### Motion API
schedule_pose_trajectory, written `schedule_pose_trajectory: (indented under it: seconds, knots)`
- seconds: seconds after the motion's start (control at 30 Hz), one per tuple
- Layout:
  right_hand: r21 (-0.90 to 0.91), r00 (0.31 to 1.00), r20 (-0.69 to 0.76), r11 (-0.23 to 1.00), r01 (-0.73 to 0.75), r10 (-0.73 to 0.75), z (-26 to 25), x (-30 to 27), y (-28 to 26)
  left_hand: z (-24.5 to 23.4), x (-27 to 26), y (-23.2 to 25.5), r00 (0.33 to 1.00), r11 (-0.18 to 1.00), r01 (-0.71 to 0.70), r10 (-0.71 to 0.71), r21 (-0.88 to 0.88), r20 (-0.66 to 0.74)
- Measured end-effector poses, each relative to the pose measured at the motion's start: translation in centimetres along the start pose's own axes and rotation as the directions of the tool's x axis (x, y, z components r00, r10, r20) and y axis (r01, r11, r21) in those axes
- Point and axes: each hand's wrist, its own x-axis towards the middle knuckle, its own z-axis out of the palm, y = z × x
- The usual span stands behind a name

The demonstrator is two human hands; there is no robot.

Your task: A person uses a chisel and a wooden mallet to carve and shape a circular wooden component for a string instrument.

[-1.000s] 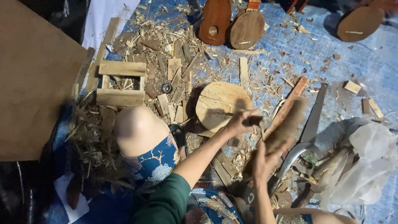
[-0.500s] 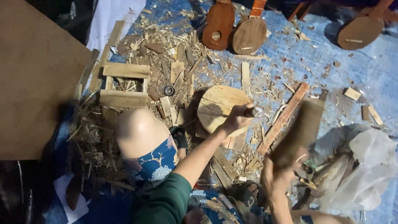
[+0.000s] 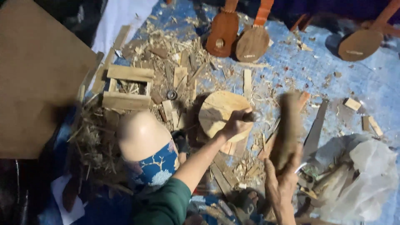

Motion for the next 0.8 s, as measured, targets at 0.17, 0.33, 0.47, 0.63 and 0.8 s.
schedule_pose_trajectory:
  seconds: [0.17,0.33,0.47,0.63,0.8]
  knots:
    - [0.06,0.992,0.088,0.994,0.089,-0.094,2.1,1.5,2.2,0.9,0.2,-4.3,0.989,0.955,-0.147,0.137,-0.259,-0.055]
    - [0.258,0.953,0.001,0.921,-0.293,0.303,3.8,3.3,3.3,2.4,1.1,-5.9,0.799,0.69,-0.44,0.593,0.575,-0.1]
    - [0.224,0.93,-0.005,0.907,-0.357,0.367,14.5,4.7,17.7,5.2,-1.0,-10.0,0.93,0.921,-0.364,0.354,0.135,0.094]
    - [-0.127,0.917,0.019,0.911,-0.392,0.398,17.4,1.7,21.4,10.2,-4.5,-17.7,0.87,0.787,-0.492,0.456,0.373,0.186]
    - [-0.731,0.805,0.393,0.38,0.567,-0.445,22.9,-1.4,39.8,8.6,-7.1,-15.0,0.751,0.562,-0.66,0.492,0.498,0.439]
